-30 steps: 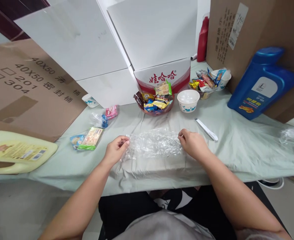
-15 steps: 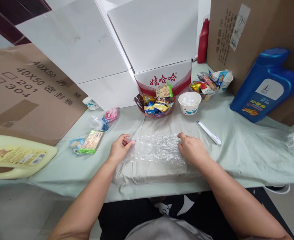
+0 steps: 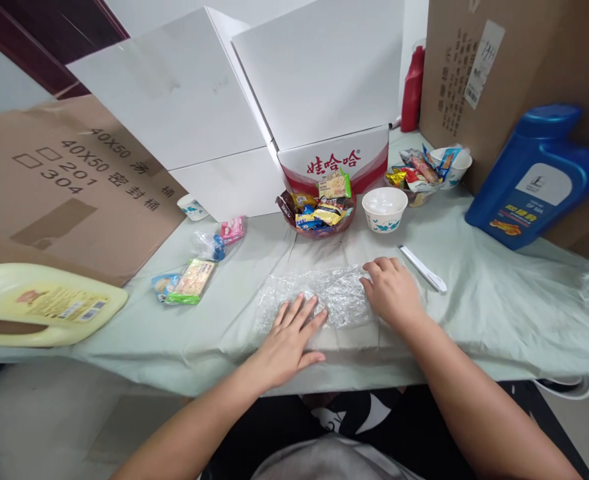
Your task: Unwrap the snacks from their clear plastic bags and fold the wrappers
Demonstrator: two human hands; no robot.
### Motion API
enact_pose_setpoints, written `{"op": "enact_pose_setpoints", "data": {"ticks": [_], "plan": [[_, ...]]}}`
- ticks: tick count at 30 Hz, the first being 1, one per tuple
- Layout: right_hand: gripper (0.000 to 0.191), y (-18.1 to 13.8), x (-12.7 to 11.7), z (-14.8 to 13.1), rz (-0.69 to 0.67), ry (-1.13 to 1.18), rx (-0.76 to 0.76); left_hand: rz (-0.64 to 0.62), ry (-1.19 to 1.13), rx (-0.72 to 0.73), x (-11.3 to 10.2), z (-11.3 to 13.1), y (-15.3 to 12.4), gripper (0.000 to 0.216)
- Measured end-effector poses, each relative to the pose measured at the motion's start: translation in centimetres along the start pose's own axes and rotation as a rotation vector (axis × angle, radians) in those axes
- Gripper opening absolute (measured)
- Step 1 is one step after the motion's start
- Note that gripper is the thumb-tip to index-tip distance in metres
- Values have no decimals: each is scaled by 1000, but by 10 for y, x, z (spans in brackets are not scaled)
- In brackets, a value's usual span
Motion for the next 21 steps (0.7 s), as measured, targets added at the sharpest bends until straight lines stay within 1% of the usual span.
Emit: {"op": "enact_pose_setpoints", "data": {"ticks": [2, 4, 6, 7, 10, 12, 13, 15, 17, 18, 20, 21], "plan": [[34, -5, 0, -4, 77, 25, -91, 21, 4, -40, -3, 1, -1, 74], [39, -8, 8, -12, 88, 31, -198, 36, 2, -83, -8, -3, 3, 68], [49, -8, 22, -20, 17, -2, -275, 13, -11, -149, -9, -12, 9, 65], [55, -8, 30, -23, -38, -23, -286, -9, -21, -195, -8, -18, 13, 65], [69, -5, 51, -29, -172, -55, -264, -56, -50, -327, -1, -33, 21, 70], [70, -5, 54, -28, -199, -49, -255, -39, -57, -344, 2, -37, 20, 73], [70, -6, 51, -27, -196, -39, -254, -10, -55, -335, 1, -38, 18, 73], [73, -9, 38, -23, -167, 1, -274, 81, -47, -288, -4, -39, 9, 72], [76, -15, 19, -18, -149, 67, -350, 177, -50, -206, -12, -41, -5, 64], [74, -18, 9, -16, -162, 106, -404, 210, -58, -161, -15, -43, -14, 59], [60, -23, -6, -11, -244, 173, -488, 231, -83, -99, -18, -51, -31, 48], [50, -25, -11, -8, -298, 195, -501, 227, -94, -78, -17, -55, -38, 42]]}}
Point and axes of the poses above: each hand's wrist, its own y-axis towards the middle knuckle, its own x-axis out of the palm, z = x × y, the point moved 1 cm from there along y, towards the middle knuckle, and after that the axes turned 9 degrees about -z, right-handed, at the moved point
